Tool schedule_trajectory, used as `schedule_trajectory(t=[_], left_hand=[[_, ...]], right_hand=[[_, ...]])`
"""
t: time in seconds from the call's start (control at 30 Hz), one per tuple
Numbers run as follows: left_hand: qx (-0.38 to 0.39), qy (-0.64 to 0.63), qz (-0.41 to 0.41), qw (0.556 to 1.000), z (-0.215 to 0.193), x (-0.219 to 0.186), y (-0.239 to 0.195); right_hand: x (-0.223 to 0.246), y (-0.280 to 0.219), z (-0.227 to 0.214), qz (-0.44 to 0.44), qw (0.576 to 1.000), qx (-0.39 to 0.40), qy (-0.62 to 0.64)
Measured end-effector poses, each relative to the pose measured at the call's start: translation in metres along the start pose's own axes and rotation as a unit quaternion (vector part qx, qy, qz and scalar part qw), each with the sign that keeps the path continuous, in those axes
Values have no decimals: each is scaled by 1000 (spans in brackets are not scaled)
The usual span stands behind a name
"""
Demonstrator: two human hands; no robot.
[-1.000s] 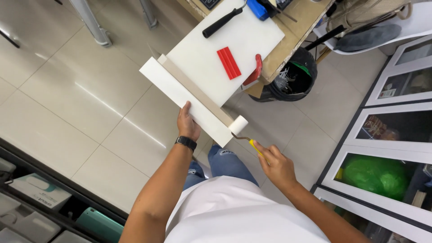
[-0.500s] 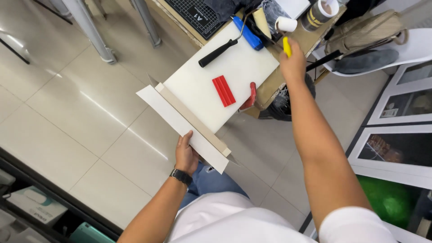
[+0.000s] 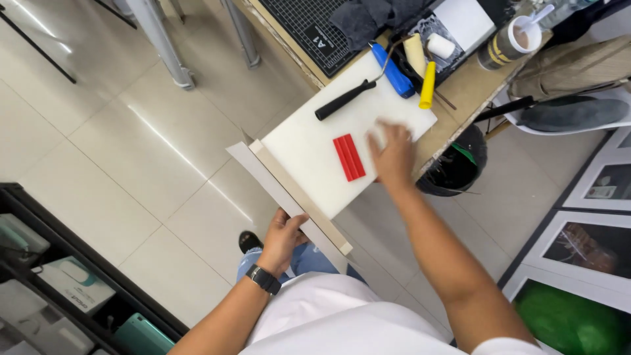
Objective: Applying adhesive to cardboard strips using a roller and assembling them onto cardboard box components
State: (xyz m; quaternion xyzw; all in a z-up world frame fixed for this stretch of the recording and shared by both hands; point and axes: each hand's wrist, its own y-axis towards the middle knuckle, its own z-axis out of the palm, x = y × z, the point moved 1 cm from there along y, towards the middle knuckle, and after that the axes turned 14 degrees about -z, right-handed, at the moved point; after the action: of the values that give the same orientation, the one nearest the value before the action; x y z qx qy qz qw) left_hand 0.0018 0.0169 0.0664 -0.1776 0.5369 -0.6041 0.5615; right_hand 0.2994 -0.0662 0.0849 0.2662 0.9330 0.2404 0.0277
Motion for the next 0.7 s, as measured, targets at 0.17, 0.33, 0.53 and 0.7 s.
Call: schedule_trajectory(t=[0.17,0.33,0.53,0.7], left_hand=[[48,154,76,984,-24,-53,-19],[103,440,232,861,-39,-130,-31],[133,633,583,491,-53,-168,46],[228,628,621,410,-20,-171,70]], right_hand=[[64,-36,9,114,976,178,61],[63,-25,37,223,949,194,111],[138,24,-5,291,944,53,146],[209,-14,-74,316,913,-65,248]])
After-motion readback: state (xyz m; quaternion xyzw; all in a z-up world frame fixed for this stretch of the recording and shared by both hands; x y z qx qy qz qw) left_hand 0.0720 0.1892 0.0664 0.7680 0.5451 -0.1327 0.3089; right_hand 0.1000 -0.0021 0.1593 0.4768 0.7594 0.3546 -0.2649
